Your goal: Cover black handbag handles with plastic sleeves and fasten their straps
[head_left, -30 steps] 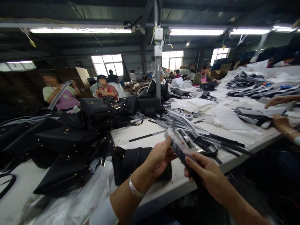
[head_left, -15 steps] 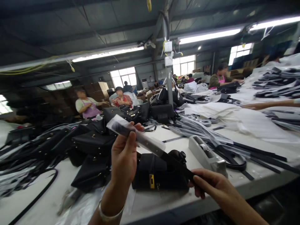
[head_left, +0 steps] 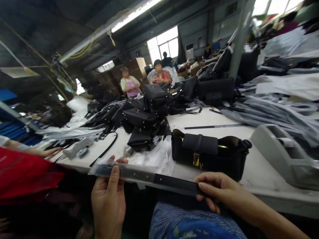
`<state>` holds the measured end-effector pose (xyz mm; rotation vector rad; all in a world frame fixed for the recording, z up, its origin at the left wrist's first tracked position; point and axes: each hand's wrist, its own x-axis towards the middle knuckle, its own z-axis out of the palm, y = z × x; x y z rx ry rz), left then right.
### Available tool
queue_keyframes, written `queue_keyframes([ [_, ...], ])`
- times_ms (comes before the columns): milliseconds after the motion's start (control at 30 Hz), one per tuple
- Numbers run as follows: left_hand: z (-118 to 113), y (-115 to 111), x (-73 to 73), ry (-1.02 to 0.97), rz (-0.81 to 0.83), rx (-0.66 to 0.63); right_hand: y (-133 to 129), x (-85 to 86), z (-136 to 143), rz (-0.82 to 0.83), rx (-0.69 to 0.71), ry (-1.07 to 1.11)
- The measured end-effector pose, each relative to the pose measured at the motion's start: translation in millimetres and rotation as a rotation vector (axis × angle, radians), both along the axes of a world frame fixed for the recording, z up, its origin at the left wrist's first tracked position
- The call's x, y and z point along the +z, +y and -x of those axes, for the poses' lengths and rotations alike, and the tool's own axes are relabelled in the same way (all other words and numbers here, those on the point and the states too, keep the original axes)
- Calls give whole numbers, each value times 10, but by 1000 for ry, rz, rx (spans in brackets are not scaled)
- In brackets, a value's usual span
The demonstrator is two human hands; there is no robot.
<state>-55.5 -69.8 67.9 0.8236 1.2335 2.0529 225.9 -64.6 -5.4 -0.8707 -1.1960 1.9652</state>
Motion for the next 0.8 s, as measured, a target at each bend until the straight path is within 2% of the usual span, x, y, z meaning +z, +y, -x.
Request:
queue_keyframes([
  [167,368,-370,-239,-27,87,142,76,-233,415,84,172,32],
  [267,528,-552,-360,-104,124,177,112,-393,607,-9,219,-42],
  [300,570,-603,-389,-159,130,193,118,-437,660,-111,208,-83],
  [367,643,-691,-434,-332,123,198,119,-500,752,-419,153,-149],
  [433,706,-763,-466,-550,73,122,101,-531,828,-740,105,-157],
  [467,734,-795,-479,-637,25,66,85,-537,861,-856,97,-144],
  [533,784,-856,-500,-722,-104,-28,44,-543,919,-974,117,-129],
  [633,833,-932,-505,-677,-308,-101,-28,-558,993,-944,147,-125],
  [800,878,-971,-493,-612,-533,-323,-123,-618,1080,-732,154,-231],
])
